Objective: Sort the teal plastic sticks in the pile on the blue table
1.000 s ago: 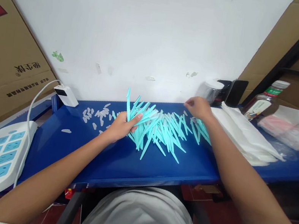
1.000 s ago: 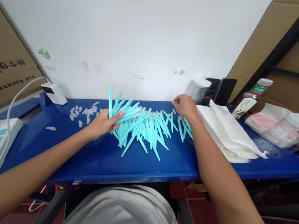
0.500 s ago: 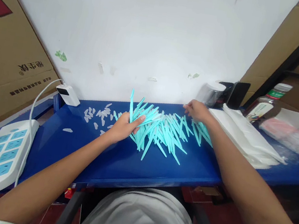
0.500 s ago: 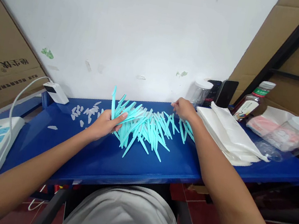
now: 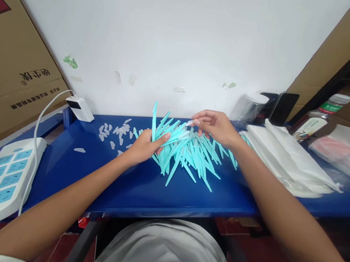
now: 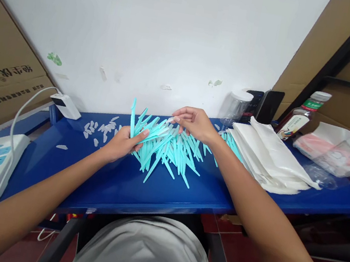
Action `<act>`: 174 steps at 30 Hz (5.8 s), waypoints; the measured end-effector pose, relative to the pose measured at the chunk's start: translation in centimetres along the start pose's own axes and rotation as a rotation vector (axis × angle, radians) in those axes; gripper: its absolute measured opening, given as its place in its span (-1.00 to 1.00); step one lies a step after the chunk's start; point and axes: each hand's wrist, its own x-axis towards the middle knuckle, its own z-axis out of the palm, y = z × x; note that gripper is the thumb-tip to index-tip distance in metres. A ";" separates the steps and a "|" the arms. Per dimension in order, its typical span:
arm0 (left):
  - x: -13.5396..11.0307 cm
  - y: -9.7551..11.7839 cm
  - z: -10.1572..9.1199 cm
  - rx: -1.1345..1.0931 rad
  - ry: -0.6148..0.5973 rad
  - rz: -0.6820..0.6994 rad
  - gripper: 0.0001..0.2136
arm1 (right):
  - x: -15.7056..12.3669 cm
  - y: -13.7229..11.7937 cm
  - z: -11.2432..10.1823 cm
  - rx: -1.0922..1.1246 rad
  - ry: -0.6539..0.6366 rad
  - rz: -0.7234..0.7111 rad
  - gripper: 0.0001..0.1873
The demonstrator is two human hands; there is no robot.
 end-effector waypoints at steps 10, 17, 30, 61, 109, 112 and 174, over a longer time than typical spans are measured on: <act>0.0 0.0 -0.1 0.008 -0.004 0.009 -0.44 | -0.1 -0.4 0.0 0.015 0.049 -0.004 -0.49; 0.0 0.1 -0.1 0.042 -0.023 0.050 -0.42 | -0.3 -0.3 0.7 0.014 -0.009 -0.001 -0.51; -0.2 0.3 -0.2 -0.079 -0.104 0.066 -0.47 | -0.4 -0.5 0.8 0.037 0.058 -0.016 -0.50; 0.1 -0.3 -0.3 -0.063 -0.076 0.029 -0.44 | 1.1 4.6 -7.9 -0.884 0.356 0.226 -0.74; 0.4 -0.5 0.0 -0.006 0.121 0.008 -0.42 | -0.4 -0.4 1.9 0.077 0.131 0.104 -0.46; 0.4 -0.7 -0.1 0.005 0.115 0.011 -0.40 | -0.4 -0.4 1.8 0.071 0.124 0.096 -0.47; -0.1 -0.2 1.1 -0.178 0.065 -0.024 -0.36 | -1.5 -0.9 6.5 0.151 -0.075 0.118 -0.51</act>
